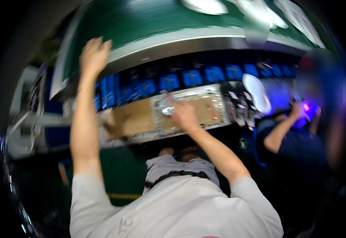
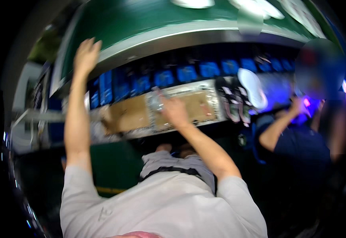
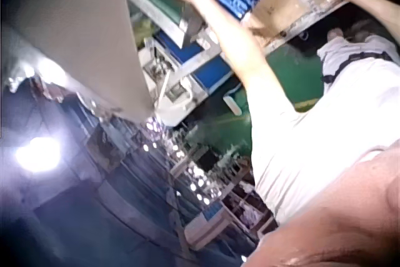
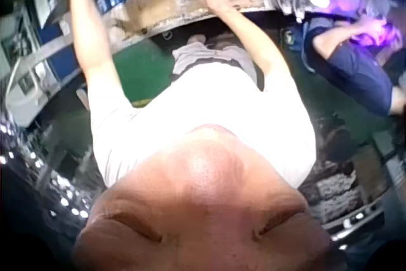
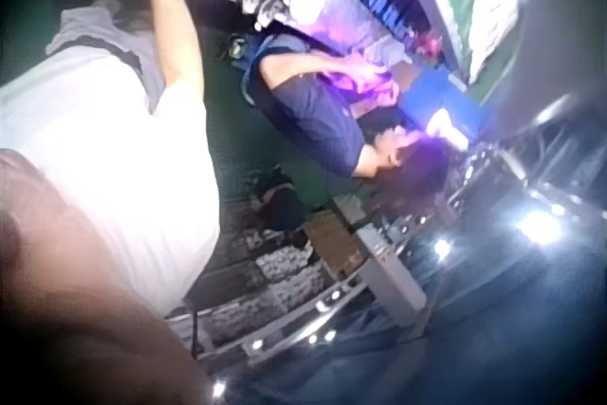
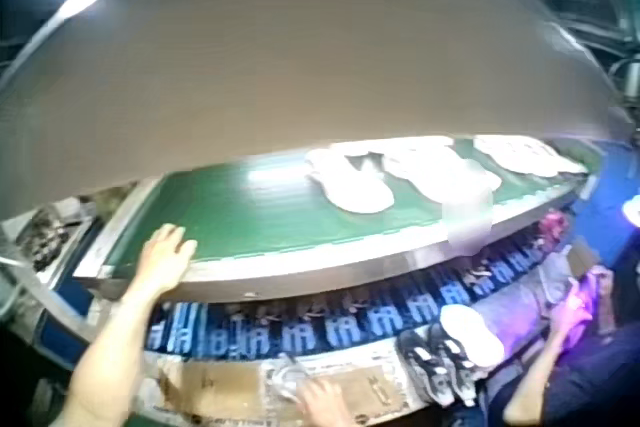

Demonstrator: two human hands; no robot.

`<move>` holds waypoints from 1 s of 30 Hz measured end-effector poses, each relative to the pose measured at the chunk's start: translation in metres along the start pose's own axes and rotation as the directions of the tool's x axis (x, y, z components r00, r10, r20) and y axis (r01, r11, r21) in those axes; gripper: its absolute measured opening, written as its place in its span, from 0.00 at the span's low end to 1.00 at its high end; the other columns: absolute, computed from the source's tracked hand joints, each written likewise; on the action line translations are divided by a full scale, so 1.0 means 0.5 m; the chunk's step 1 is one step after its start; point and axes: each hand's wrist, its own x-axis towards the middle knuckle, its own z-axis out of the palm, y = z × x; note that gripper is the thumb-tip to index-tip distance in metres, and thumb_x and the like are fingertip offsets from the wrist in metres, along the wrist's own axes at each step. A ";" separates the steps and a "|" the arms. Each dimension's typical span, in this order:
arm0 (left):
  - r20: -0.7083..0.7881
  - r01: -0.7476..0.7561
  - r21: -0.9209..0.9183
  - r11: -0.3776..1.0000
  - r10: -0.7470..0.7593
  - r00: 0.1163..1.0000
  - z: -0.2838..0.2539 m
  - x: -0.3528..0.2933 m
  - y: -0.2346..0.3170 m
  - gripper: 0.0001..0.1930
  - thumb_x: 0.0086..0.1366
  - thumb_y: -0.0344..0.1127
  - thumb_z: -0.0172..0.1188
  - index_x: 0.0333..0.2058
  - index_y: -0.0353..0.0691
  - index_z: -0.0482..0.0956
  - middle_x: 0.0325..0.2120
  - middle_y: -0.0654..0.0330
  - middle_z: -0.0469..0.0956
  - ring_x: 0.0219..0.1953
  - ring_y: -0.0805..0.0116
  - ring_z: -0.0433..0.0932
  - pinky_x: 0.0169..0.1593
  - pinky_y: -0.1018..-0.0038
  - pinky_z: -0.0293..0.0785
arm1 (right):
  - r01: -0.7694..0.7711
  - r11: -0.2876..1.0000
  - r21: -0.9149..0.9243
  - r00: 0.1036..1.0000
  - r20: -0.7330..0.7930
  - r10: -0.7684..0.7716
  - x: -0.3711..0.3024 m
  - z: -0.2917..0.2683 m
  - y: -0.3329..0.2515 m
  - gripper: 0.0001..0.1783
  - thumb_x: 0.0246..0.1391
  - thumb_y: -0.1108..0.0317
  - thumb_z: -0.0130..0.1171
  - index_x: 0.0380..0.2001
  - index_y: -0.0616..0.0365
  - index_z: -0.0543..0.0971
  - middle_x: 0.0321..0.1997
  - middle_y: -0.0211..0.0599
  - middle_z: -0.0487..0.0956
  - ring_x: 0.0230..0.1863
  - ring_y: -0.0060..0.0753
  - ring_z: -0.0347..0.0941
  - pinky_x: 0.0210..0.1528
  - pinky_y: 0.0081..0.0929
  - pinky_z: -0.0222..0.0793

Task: The person dips a brush into a container of adhesive and applies the liquid across shoe soles one by one at a workstation.

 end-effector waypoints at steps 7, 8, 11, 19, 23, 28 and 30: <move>0.064 -0.165 0.050 0.985 0.162 0.985 0.080 0.044 -0.301 0.33 0.77 0.56 0.46 0.66 0.33 0.71 0.69 0.45 0.67 0.71 0.49 0.64 0.73 0.65 0.58 | 0.071 0.987 -0.145 0.996 0.070 -0.062 -0.058 0.096 -0.002 0.43 0.47 0.58 0.73 0.67 0.53 0.69 0.68 0.51 0.67 0.74 0.55 0.58 0.71 0.56 0.58; 0.089 -0.287 0.176 0.942 0.275 0.957 0.087 0.058 -0.349 0.33 0.77 0.56 0.45 0.67 0.34 0.70 0.70 0.46 0.66 0.71 0.49 0.64 0.73 0.65 0.57 | 0.065 0.983 -0.172 0.997 0.056 -0.056 -0.073 0.090 -0.003 0.43 0.47 0.58 0.73 0.67 0.53 0.69 0.68 0.51 0.67 0.74 0.55 0.58 0.71 0.56 0.58; 0.057 -0.106 -0.144 0.984 0.115 0.992 0.132 0.080 -0.232 0.33 0.78 0.56 0.41 0.68 0.34 0.69 0.70 0.48 0.66 0.72 0.50 0.63 0.72 0.66 0.57 | 0.041 0.984 -0.173 0.997 0.067 -0.030 -0.144 0.027 -0.011 0.42 0.49 0.67 0.69 0.69 0.52 0.67 0.68 0.51 0.67 0.73 0.56 0.60 0.72 0.55 0.57; -0.089 -0.154 -0.224 0.962 0.137 0.987 0.095 -0.008 -0.228 0.35 0.79 0.59 0.38 0.65 0.32 0.70 0.66 0.48 0.71 0.69 0.49 0.68 0.70 0.66 0.61 | 0.082 0.981 -0.174 0.990 -0.095 -0.100 -0.481 -0.026 -0.027 0.40 0.47 0.76 0.64 0.67 0.55 0.71 0.64 0.47 0.71 0.68 0.51 0.66 0.72 0.53 0.60; -0.223 -0.154 0.040 0.987 0.159 0.962 0.105 -0.099 -0.213 0.36 0.79 0.59 0.41 0.66 0.29 0.68 0.65 0.43 0.71 0.68 0.47 0.68 0.70 0.63 0.62 | 0.100 0.981 -0.168 0.994 0.060 -0.091 -0.665 -0.013 -0.001 0.36 0.47 0.75 0.64 0.63 0.54 0.74 0.61 0.45 0.74 0.65 0.48 0.69 0.70 0.50 0.62; -0.380 -0.223 0.232 0.947 0.299 0.875 0.054 -0.225 -0.185 0.37 0.78 0.58 0.45 0.68 0.29 0.66 0.66 0.40 0.69 0.70 0.45 0.65 0.72 0.62 0.60 | 0.074 0.985 -0.153 0.960 0.278 -0.029 -0.838 0.031 0.040 0.27 0.54 0.67 0.62 0.59 0.56 0.78 0.57 0.44 0.76 0.61 0.46 0.71 0.66 0.45 0.65; -0.017 -0.262 -0.213 0.941 0.264 0.964 0.126 -0.361 -0.131 0.36 0.78 0.56 0.48 0.67 0.26 0.66 0.63 0.38 0.73 0.68 0.47 0.70 0.71 0.65 0.61 | -0.065 0.990 -0.125 0.962 0.255 0.095 -0.905 0.055 0.063 0.20 0.55 0.64 0.62 0.51 0.57 0.82 0.54 0.43 0.78 0.61 0.46 0.72 0.66 0.44 0.65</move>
